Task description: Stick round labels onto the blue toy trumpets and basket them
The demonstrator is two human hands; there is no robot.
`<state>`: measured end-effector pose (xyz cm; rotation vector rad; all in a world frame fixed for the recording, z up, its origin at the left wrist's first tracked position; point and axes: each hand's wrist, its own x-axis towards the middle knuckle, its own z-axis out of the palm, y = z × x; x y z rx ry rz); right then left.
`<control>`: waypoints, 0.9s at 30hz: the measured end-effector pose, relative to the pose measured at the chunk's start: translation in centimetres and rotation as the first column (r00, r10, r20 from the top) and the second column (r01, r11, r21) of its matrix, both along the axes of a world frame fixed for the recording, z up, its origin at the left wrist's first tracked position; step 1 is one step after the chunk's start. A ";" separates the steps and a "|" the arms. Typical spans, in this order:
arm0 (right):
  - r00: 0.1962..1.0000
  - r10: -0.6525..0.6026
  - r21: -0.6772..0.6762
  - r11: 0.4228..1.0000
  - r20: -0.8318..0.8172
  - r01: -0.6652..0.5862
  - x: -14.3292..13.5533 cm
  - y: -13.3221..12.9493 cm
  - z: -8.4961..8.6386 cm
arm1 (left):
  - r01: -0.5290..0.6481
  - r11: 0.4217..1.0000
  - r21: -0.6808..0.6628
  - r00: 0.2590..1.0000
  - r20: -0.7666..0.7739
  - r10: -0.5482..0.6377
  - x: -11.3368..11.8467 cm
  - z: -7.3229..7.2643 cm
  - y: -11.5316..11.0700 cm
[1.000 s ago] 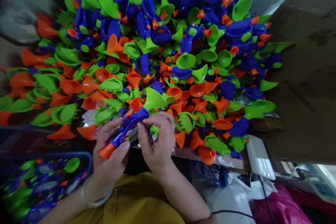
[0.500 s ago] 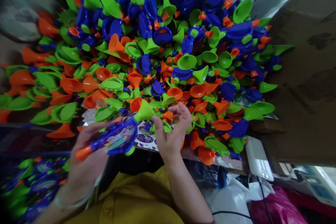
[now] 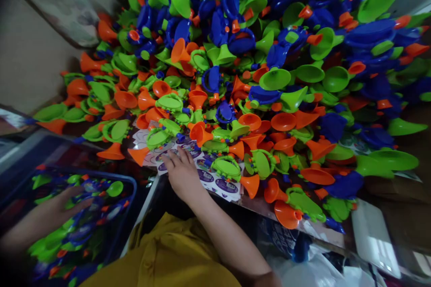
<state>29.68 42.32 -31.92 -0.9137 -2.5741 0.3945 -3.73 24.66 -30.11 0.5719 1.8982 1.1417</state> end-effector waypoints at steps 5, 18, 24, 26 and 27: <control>0.996 0.024 0.077 0.997 -0.087 -0.017 0.0 0.9 -1.5 | 0.161 0.982 0.101 0.889 0.416 -0.188 10.5 -1.0 4.8; 0.899 0.108 0.167 0.985 -0.425 -0.040 6.7 -3.8 3.3 | -0.200 0.959 0.202 0.708 0.706 -0.001 20.2 0.9 8.3; 0.868 -0.126 0.057 0.983 -0.480 0.174 5.4 -3.5 4.1 | -0.214 0.926 0.311 0.790 0.613 -0.023 22.2 2.0 8.1; 0.857 -0.114 0.094 0.978 -0.503 0.186 5.1 -3.5 4.2 | -0.168 0.917 0.363 0.847 0.530 -0.055 22.3 2.3 8.3; 0.853 -0.115 0.126 0.971 -0.508 0.205 5.1 -3.6 4.2 | -0.145 0.914 0.379 0.871 0.488 -0.065 22.3 2.5 8.3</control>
